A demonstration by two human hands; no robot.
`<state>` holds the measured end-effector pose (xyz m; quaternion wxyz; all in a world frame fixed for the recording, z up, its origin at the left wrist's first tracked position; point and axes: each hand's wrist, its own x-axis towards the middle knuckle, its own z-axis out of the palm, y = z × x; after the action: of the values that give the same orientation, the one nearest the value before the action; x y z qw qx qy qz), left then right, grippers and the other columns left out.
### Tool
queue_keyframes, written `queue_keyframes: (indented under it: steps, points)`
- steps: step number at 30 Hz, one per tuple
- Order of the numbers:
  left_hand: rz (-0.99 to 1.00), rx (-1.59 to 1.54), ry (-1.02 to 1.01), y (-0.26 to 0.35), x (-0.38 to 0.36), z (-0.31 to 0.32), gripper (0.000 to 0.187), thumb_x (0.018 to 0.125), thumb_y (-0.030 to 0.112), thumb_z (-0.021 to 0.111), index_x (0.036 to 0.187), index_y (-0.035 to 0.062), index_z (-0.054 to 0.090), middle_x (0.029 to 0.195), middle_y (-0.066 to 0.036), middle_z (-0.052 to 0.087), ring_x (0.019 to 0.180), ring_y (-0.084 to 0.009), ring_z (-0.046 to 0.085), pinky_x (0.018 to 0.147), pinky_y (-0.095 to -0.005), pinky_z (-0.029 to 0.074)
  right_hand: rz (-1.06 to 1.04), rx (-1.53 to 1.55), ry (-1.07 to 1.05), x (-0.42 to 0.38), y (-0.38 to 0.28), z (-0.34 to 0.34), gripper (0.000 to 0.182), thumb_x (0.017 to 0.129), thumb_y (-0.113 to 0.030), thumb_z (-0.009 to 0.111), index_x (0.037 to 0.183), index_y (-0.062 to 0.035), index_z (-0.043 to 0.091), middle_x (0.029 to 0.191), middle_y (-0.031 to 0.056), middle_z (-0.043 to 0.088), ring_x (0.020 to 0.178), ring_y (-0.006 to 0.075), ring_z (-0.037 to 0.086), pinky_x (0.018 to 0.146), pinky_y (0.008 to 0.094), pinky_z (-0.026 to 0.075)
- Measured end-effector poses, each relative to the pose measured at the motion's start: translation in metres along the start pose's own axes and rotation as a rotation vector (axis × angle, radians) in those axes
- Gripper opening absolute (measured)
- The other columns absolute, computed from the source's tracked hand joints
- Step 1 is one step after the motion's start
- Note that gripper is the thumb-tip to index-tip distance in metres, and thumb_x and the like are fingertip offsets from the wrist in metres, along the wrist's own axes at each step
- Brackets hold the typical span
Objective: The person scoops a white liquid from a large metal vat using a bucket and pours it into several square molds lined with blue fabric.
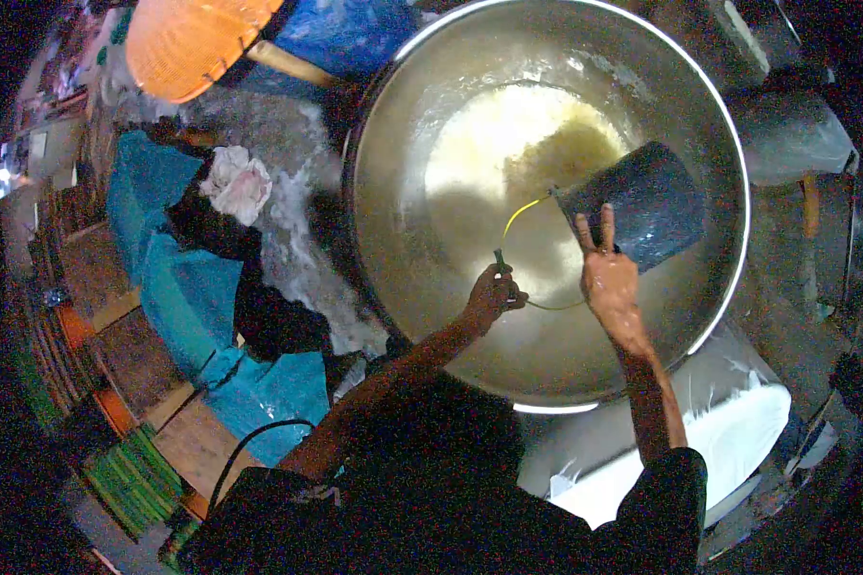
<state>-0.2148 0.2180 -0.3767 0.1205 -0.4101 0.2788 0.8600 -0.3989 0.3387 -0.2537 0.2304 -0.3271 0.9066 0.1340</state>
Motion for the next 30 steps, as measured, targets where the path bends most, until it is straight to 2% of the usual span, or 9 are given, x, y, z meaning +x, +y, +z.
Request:
queue_keyframes:
  steps: [7,8,12,13,15,17,25,28,30]
  points:
    - [-0.092,0.361,0.234,-0.072,0.135,-0.066,0.026,0.094,0.015,0.061,0.113,0.0093,0.043,0.069,-0.003,0.052,0.053,-0.0182,0.056,0.052,-0.0339,0.052,0.044,0.163,0.095,0.063,-0.023,0.156,0.074,0.078,0.002,0.057,0.148,-0.0143,0.039,0.159,0.0251,0.013,0.083,0.0341,0.068,0.063,0.0360,0.057]
    - [-0.041,0.549,0.217,-0.095,0.155,-0.086,0.026,0.094,0.015,0.061,0.112,0.0097,0.043,0.071,-0.003,0.053,0.053,-0.0169,0.055,0.052,-0.0338,0.051,0.138,0.186,-0.214,0.070,-0.039,0.129,0.075,0.077,0.004,0.057,0.148,-0.0127,0.039,0.159,0.0265,0.013,0.092,0.0369,0.066,0.068,0.0370,0.058]
    - [0.497,1.325,0.254,-0.169,0.192,-0.148,0.033,0.089,0.012,0.066,0.112,0.0108,0.043,0.077,-0.004,0.054,0.058,-0.0180,0.056,0.053,-0.0346,0.051,0.087,0.293,0.016,0.070,-0.069,0.242,0.078,0.078,0.005,0.053,0.151,-0.0100,0.032,0.159,0.0281,0.007,0.139,0.0478,0.029,0.095,0.0448,0.050]
    - [0.241,1.121,0.201,-0.164,0.194,-0.155,0.030,0.088,0.010,0.061,0.112,0.0051,0.045,0.088,-0.014,0.059,0.076,-0.0299,0.060,0.067,-0.0435,0.050,0.061,0.272,0.085,0.071,-0.081,0.255,0.079,0.078,0.006,0.052,0.152,-0.0103,0.031,0.159,0.0278,0.006,0.141,0.0483,0.026,0.099,0.0455,0.048]
    - [-0.197,0.910,0.277,-0.126,0.174,-0.131,0.030,0.088,0.011,0.056,0.115,0.0001,0.046,0.101,-0.026,0.063,0.094,-0.0460,0.062,0.083,-0.0541,0.048,0.184,0.580,-0.131,0.067,-0.104,0.274,0.085,0.075,0.008,0.051,0.154,-0.0132,0.027,0.159,0.0272,0.003,0.140,0.0488,0.029,0.099,0.0481,0.046]
    - [-0.238,1.005,0.313,-0.080,0.162,-0.114,0.030,0.089,0.011,0.055,0.115,0.0015,0.046,0.102,-0.025,0.063,0.095,-0.0467,0.062,0.083,-0.0544,0.048,0.162,0.441,0.035,0.069,-0.124,0.303,0.088,0.072,0.003,0.058,0.153,-0.0187,0.030,0.158,0.0299,0.005,0.088,0.0440,0.067,0.055,0.0422,0.055]
    - [-0.224,0.986,0.445,-0.096,0.159,-0.204,0.031,0.094,0.022,0.055,0.122,0.0108,0.048,0.100,-0.024,0.065,0.094,-0.0458,0.062,0.080,-0.0532,0.048,0.379,0.778,-0.316,0.093,-0.161,0.287,0.085,0.076,-0.007,0.065,0.152,-0.0169,0.028,0.159,0.0234,0.014,0.125,0.0456,0.049,0.068,0.0423,0.057]
    - [-0.154,1.208,0.306,-0.046,0.140,-0.154,0.029,0.094,0.020,0.053,0.120,0.0080,0.049,0.095,-0.025,0.065,0.090,-0.0442,0.064,0.077,-0.0518,0.049,0.149,0.514,0.227,0.074,-0.129,0.341,0.077,0.082,-0.019,0.066,0.150,-0.0170,0.030,0.156,0.0204,0.025,0.115,0.0448,0.058,0.068,0.0431,0.057]
    - [-0.096,1.227,0.223,-0.038,0.134,-0.132,0.028,0.094,0.018,0.053,0.119,0.0066,0.049,0.093,-0.025,0.065,0.087,-0.0435,0.064,0.075,-0.0510,0.050,0.282,0.702,0.255,0.052,-0.095,0.375,0.066,0.085,-0.022,0.065,0.144,-0.0117,0.036,0.130,0.0150,0.057,0.088,0.0359,0.068,0.065,0.0387,0.057]
